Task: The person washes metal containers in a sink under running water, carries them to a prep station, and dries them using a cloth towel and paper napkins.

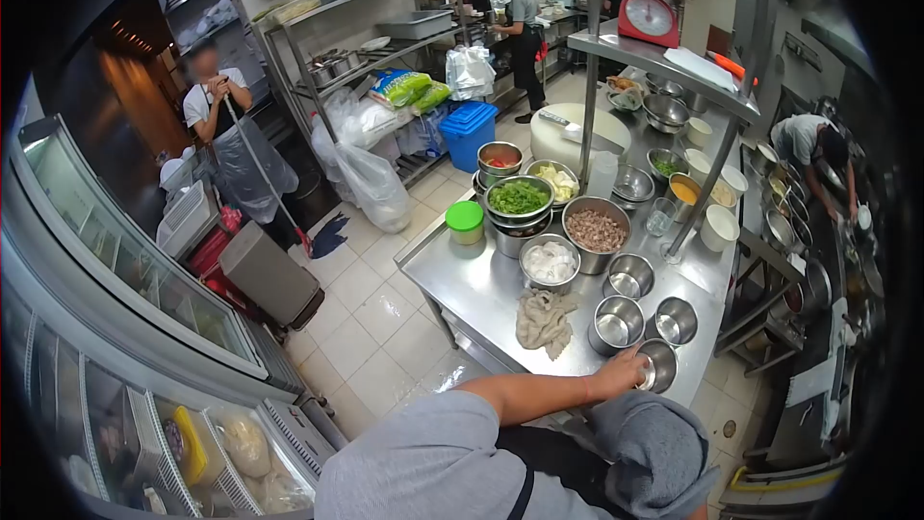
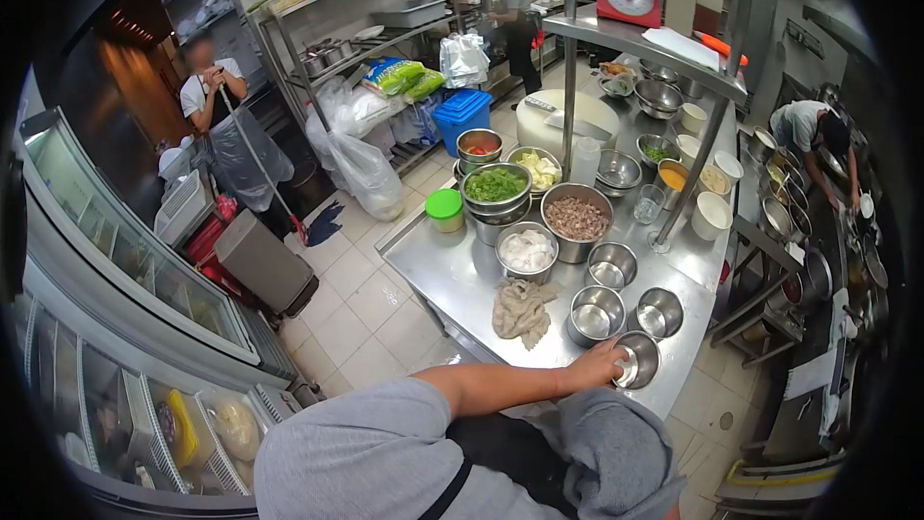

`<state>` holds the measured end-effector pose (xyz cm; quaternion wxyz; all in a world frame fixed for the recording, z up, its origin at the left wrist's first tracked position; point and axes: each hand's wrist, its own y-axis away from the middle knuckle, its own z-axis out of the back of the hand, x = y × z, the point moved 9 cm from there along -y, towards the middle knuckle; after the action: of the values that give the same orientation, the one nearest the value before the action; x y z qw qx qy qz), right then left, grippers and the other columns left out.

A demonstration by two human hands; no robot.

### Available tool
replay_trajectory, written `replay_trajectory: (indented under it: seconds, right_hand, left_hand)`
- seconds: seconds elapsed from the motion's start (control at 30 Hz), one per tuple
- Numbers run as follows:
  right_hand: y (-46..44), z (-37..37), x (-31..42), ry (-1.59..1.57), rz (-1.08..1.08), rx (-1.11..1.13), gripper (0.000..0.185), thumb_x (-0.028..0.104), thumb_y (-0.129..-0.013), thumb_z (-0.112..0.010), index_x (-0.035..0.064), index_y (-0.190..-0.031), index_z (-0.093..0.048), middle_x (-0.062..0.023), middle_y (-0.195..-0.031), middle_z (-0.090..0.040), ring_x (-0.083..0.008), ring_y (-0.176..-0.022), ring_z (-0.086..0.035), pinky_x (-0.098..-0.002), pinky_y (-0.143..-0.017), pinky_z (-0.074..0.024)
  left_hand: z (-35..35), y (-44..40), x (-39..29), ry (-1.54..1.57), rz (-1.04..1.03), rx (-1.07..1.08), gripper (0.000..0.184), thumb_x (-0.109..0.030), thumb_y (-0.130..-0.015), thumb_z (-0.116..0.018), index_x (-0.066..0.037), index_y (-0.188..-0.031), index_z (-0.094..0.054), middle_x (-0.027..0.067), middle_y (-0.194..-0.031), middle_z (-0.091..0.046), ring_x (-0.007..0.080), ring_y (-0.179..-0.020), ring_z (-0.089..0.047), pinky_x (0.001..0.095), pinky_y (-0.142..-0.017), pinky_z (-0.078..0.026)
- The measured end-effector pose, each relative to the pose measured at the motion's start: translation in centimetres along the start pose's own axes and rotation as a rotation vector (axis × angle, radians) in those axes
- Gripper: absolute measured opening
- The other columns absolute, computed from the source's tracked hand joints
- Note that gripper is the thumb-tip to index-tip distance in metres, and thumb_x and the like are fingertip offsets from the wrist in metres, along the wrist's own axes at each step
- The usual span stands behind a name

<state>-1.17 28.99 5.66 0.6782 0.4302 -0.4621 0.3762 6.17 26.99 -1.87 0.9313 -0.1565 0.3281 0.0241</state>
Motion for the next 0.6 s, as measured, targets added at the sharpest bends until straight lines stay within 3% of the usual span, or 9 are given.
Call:
replay_trajectory:
  seconds: [0.07, 0.17, 0.23, 0.27, 0.3, 0.37, 0.43, 0.5, 0.6]
  right_hand:
    - [-0.5, -1.3, -0.4, 0.013, -0.027, 0.082, 0.038, 0.027, -0.093, -0.054, 0.0008, -0.120, -0.052, -0.0104, -0.115, -0.058, -0.0189, -0.107, -0.055, -0.0344, -0.089, -0.0460]
    - [-1.5, -3.8, -0.8, 0.035, -0.072, 0.209, 0.039, 0.028, -0.093, -0.053, 0.0003, -0.120, -0.052, -0.0108, -0.116, -0.058, -0.0192, -0.107, -0.055, -0.0347, -0.090, -0.0461]
    - [-2.0, -6.1, -0.7, 0.053, -0.106, 0.305, 0.039, 0.028, -0.093, -0.053, 0.0000, -0.120, -0.052, -0.0111, -0.116, -0.058, -0.0193, -0.108, -0.055, -0.0349, -0.090, -0.0461]
    - [-2.3, -7.3, -0.8, 0.064, -0.121, 0.350, 0.040, 0.029, -0.093, -0.053, -0.0002, -0.120, -0.052, -0.0113, -0.116, -0.058, -0.0194, -0.108, -0.055, -0.0349, -0.090, -0.0461]
    - [-2.6, -8.7, -0.6, 0.071, -0.134, 0.392, 0.040, 0.029, -0.093, -0.053, -0.0003, -0.120, -0.052, -0.0114, -0.116, -0.058, -0.0195, -0.108, -0.055, -0.0350, -0.090, -0.0461]
    - [-3.4, -11.9, -0.1, 0.101, -0.158, 0.490, 0.041, 0.030, -0.093, -0.053, -0.0007, -0.120, -0.052, -0.0117, -0.117, -0.058, -0.0196, -0.108, -0.055, -0.0352, -0.090, -0.0461]
    - [-4.2, -15.3, 0.3, 0.126, -0.188, 0.581, 0.042, 0.031, -0.093, -0.053, -0.0010, -0.120, -0.052, -0.0120, -0.117, -0.058, -0.0198, -0.108, -0.056, -0.0354, -0.090, -0.0461]
    - [-5.5, -19.3, 1.0, 0.163, -0.219, 0.677, 0.043, 0.031, -0.093, -0.052, -0.0013, -0.121, -0.052, -0.0123, -0.118, -0.058, -0.0199, -0.108, -0.056, -0.0355, -0.090, -0.0461]
    - [-7.5, -26.1, 2.4, 0.233, -0.259, 0.825, 0.044, 0.033, -0.093, -0.052, -0.0018, -0.121, -0.052, -0.0128, -0.118, -0.058, -0.0202, -0.108, -0.056, -0.0358, -0.090, -0.0461]
  left_hand:
    - [-0.1, 0.0, 0.6, -0.084, -0.015, 0.003, 0.023, -0.019, -0.070, -0.071, -0.006, -0.088, -0.067, 0.0172, -0.125, -0.048, 0.0514, -0.133, -0.023, 0.0522, -0.108, -0.029]
    - [5.1, 1.0, -3.5, -0.323, -0.070, -0.226, 0.022, -0.021, -0.079, -0.061, -0.010, -0.096, -0.069, 0.0143, -0.127, -0.050, 0.0425, -0.117, -0.047, 0.0473, -0.100, -0.040]
    - [7.8, 2.4, -2.7, -0.097, 0.187, 0.110, 0.040, -0.019, -0.076, -0.062, -0.009, -0.115, -0.061, 0.0159, -0.133, -0.048, 0.0350, -0.108, -0.058, 0.0402, -0.091, -0.048]
    - [8.9, 3.2, -2.0, -0.177, 0.168, 0.139, 0.039, -0.019, -0.083, -0.060, -0.007, -0.121, -0.059, 0.0136, -0.131, -0.052, 0.0244, -0.092, -0.066, 0.0325, -0.083, -0.051]
    - [9.9, 4.5, -1.1, -0.177, 0.165, 0.133, 0.039, -0.019, -0.083, -0.060, -0.007, -0.121, -0.059, 0.0136, -0.131, -0.052, 0.0244, -0.092, -0.066, 0.0325, -0.083, -0.051]
    - [12.9, 7.8, 1.6, 0.580, 0.279, -0.017, 0.036, -0.024, -0.094, -0.053, -0.006, -0.125, -0.055, 0.0103, -0.126, -0.057, 0.0201, -0.099, -0.062, 0.0306, -0.084, -0.050]
    - [16.4, 11.9, -1.5, 1.455, 0.294, 0.171, 0.047, -0.039, -0.099, -0.044, -0.004, -0.129, -0.051, 0.0079, -0.118, -0.060, 0.0161, -0.108, -0.055, 0.0295, -0.093, -0.044]
    - [20.8, 16.0, -2.9, 1.421, 0.068, 0.185, 0.048, -0.041, -0.098, -0.044, -0.002, -0.126, -0.054, 0.0090, -0.115, -0.061, 0.0150, -0.107, -0.055, 0.0296, -0.094, -0.041]
    - [26.9, 23.2, 0.1, 0.659, 0.194, 0.147, 0.040, -0.036, -0.094, -0.054, 0.001, -0.105, -0.062, 0.0100, -0.094, -0.064, 0.0151, -0.093, -0.057, 0.0300, -0.084, -0.044]
